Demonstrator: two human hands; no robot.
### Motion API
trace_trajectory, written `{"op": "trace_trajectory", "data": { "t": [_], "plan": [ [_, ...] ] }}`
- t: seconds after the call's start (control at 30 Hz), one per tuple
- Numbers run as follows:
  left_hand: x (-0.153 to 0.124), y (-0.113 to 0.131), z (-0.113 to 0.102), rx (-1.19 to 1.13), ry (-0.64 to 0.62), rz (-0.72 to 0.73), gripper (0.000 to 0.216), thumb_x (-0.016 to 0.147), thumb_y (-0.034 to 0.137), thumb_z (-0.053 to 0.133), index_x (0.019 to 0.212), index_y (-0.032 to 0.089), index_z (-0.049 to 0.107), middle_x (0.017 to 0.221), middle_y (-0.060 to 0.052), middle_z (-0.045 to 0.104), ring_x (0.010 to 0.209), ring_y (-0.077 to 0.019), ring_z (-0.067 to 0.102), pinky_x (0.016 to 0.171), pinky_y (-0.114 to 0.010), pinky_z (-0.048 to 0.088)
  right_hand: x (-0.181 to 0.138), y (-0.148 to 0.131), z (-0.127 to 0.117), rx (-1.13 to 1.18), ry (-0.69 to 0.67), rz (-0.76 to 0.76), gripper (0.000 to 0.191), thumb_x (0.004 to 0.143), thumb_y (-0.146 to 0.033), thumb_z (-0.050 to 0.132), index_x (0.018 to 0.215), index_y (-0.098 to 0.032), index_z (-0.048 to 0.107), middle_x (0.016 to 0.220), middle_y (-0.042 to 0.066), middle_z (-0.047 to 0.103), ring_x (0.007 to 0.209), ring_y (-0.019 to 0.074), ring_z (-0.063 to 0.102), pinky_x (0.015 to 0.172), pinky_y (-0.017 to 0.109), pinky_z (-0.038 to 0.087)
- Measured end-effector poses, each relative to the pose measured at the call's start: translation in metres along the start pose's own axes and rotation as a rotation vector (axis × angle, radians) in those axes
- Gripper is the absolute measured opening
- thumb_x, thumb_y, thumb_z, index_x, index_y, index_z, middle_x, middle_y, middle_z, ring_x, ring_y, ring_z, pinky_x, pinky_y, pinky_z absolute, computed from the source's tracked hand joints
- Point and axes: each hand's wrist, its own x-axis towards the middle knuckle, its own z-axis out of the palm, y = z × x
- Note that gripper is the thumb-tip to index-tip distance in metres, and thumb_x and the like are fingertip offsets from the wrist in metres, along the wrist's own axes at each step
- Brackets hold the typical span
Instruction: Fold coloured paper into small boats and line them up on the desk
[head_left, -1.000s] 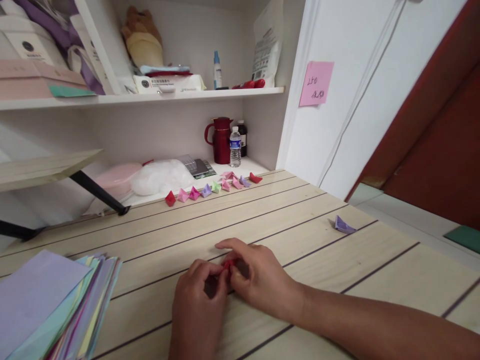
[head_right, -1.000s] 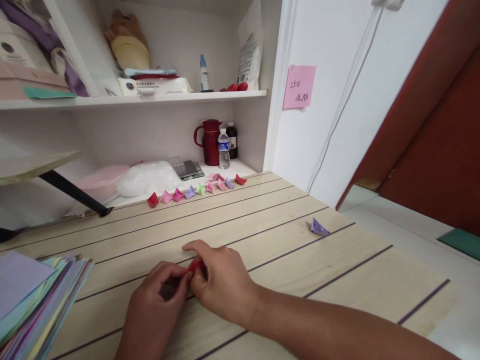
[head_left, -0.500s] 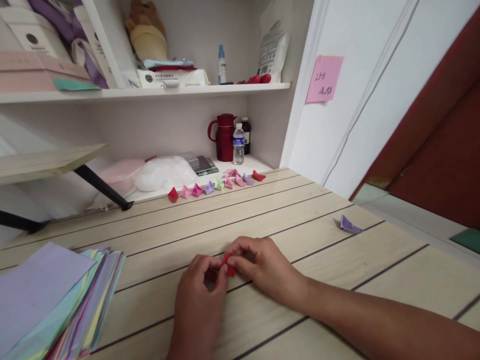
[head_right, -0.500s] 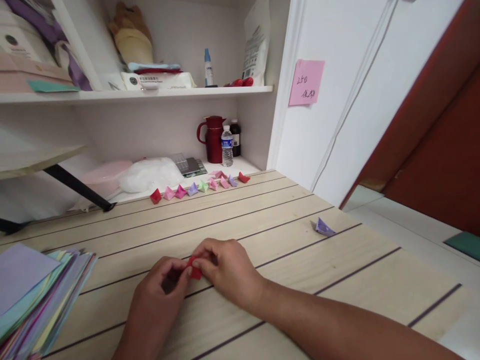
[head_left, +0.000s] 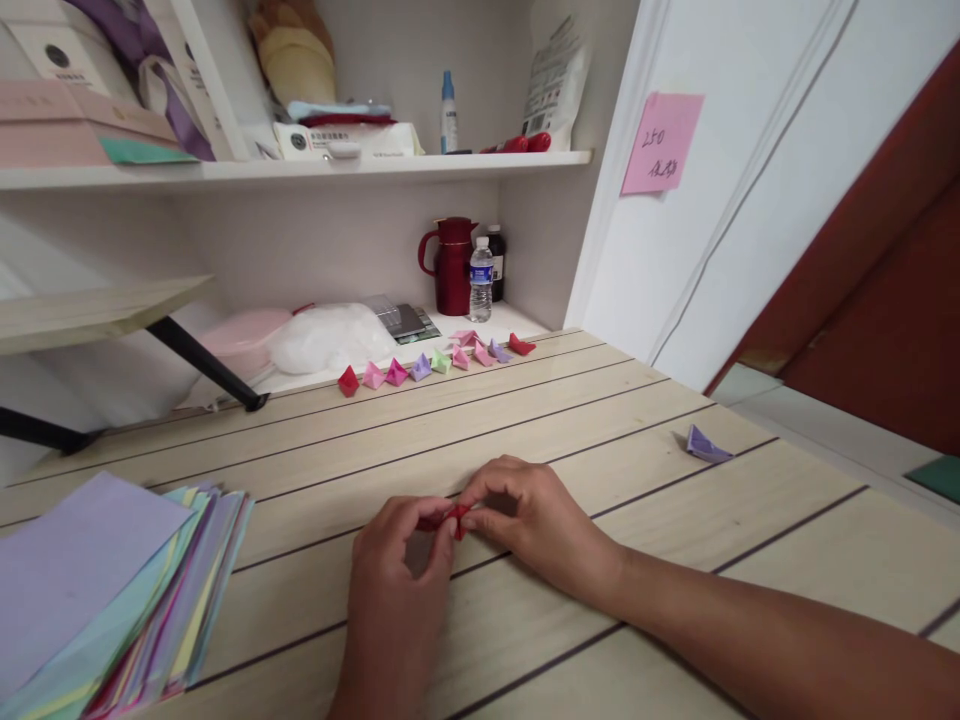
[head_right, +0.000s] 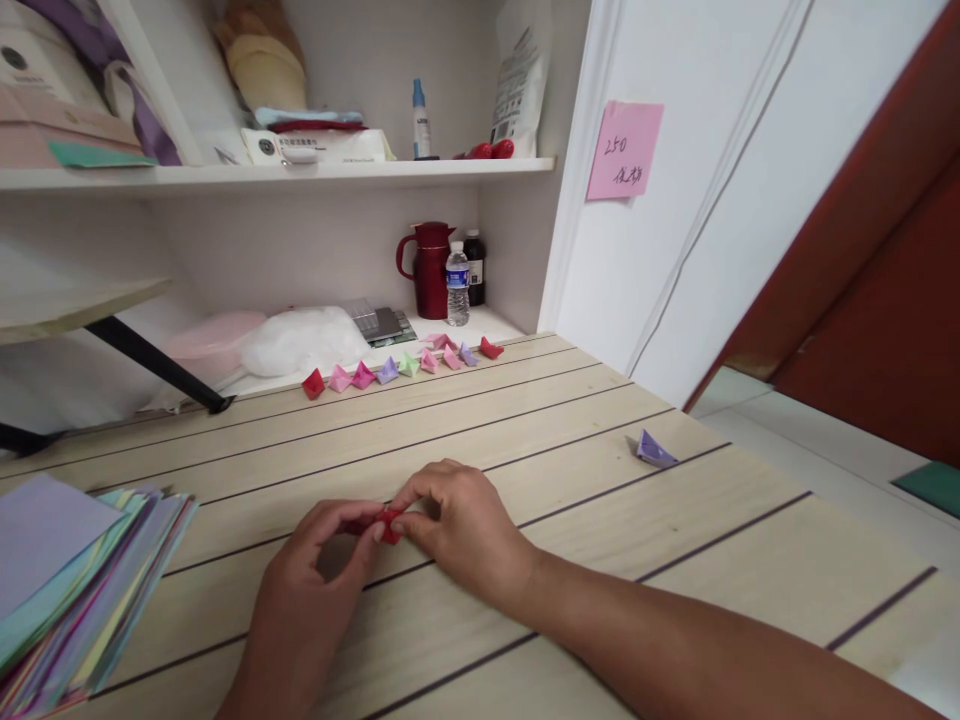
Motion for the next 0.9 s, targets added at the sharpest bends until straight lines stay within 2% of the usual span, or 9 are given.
{"op": "trace_trajectory", "data": {
  "t": [0.27,0.57,0.7,0.9],
  "plan": [
    [-0.001,0.003,0.0,0.032,0.014,-0.004,0.01,0.08,0.025,0.06,0.079,0.027,0.07,0.078,0.003,0.072,0.076,-0.018,0.067,0.075,-0.036,0.051,0.0,-0.005,0.0,-0.021,-0.024,-0.074,0.016,0.081,-0.01,0.07,0.076,-0.024,0.074,0.079,-0.001,0.074,0.081,0.0171,0.065,0.079,0.031,0.049],
    [-0.003,0.006,0.002,0.091,0.092,0.006,0.01,0.075,0.024,0.061,0.069,0.027,0.068,0.069,0.004,0.071,0.067,-0.0181,0.067,0.073,-0.036,0.049,-0.002,-0.005,0.0,-0.008,-0.044,-0.042,0.018,0.082,-0.007,0.066,0.077,-0.023,0.073,0.077,-0.001,0.072,0.078,0.0165,0.065,0.074,0.028,0.049],
    [-0.003,0.004,0.001,0.096,0.09,0.013,0.011,0.076,0.023,0.061,0.069,0.027,0.068,0.069,0.005,0.071,0.067,-0.0171,0.066,0.074,-0.036,0.049,-0.001,-0.007,0.0,0.001,-0.05,-0.025,0.018,0.083,-0.007,0.063,0.079,-0.022,0.073,0.079,-0.001,0.072,0.078,0.0165,0.065,0.073,0.028,0.049],
    [-0.005,-0.005,-0.002,0.145,0.104,0.039,0.01,0.079,0.023,0.062,0.074,0.027,0.069,0.073,0.005,0.072,0.072,-0.0171,0.067,0.078,-0.037,0.049,-0.002,-0.007,0.0,0.002,0.007,-0.083,0.02,0.084,-0.007,0.062,0.083,-0.024,0.074,0.085,0.001,0.073,0.087,0.0185,0.065,0.08,0.031,0.05]
  ]
}}
